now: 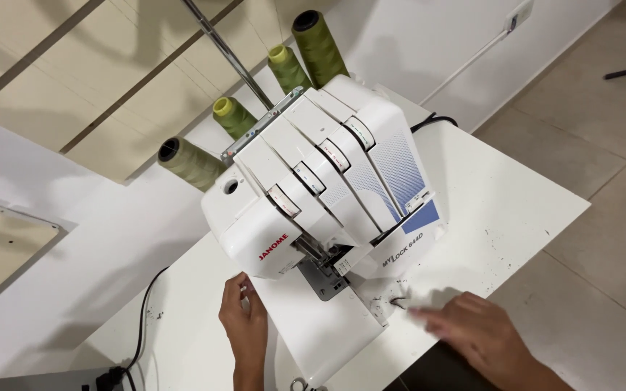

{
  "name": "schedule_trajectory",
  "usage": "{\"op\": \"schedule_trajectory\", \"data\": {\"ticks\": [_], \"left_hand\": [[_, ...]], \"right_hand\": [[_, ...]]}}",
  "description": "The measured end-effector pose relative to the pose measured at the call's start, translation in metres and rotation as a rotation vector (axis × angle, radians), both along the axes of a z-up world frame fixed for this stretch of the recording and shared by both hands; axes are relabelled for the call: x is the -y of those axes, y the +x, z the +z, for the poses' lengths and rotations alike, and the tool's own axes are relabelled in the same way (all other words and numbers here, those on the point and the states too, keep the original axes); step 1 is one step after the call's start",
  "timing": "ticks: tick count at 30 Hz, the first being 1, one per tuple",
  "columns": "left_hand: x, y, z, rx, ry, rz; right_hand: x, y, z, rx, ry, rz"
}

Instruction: Using a serger machine to finish the edges of small fabric pieces and trimming the excess thread with scissors.

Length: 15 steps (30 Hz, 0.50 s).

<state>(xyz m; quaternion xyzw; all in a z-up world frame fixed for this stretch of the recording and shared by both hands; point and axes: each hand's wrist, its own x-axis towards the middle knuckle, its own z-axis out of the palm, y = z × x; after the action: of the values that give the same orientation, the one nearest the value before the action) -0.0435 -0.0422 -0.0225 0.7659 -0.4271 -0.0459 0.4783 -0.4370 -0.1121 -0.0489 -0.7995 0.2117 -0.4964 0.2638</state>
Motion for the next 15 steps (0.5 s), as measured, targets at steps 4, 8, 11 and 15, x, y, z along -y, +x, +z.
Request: {"op": "schedule_trajectory", "data": {"ticks": [4,8,11,15], "left_hand": [[0.000,-0.004,0.003,-0.017,0.004,0.003],[0.001,-0.007,0.006,-0.009,-0.001,0.017],[0.001,-0.011,0.010,-0.068,0.017,0.055],[0.002,-0.011,0.009,-0.117,0.043,0.091]], "right_hand": [[-0.002,-0.009,-0.020,-0.122,0.000,0.021],[-0.010,0.004,-0.009,-0.130,-0.120,-0.018],[-0.019,0.025,-0.024,-0.158,-0.160,-0.079],[-0.017,0.041,-0.017,-0.175,-0.074,-0.142]]}}
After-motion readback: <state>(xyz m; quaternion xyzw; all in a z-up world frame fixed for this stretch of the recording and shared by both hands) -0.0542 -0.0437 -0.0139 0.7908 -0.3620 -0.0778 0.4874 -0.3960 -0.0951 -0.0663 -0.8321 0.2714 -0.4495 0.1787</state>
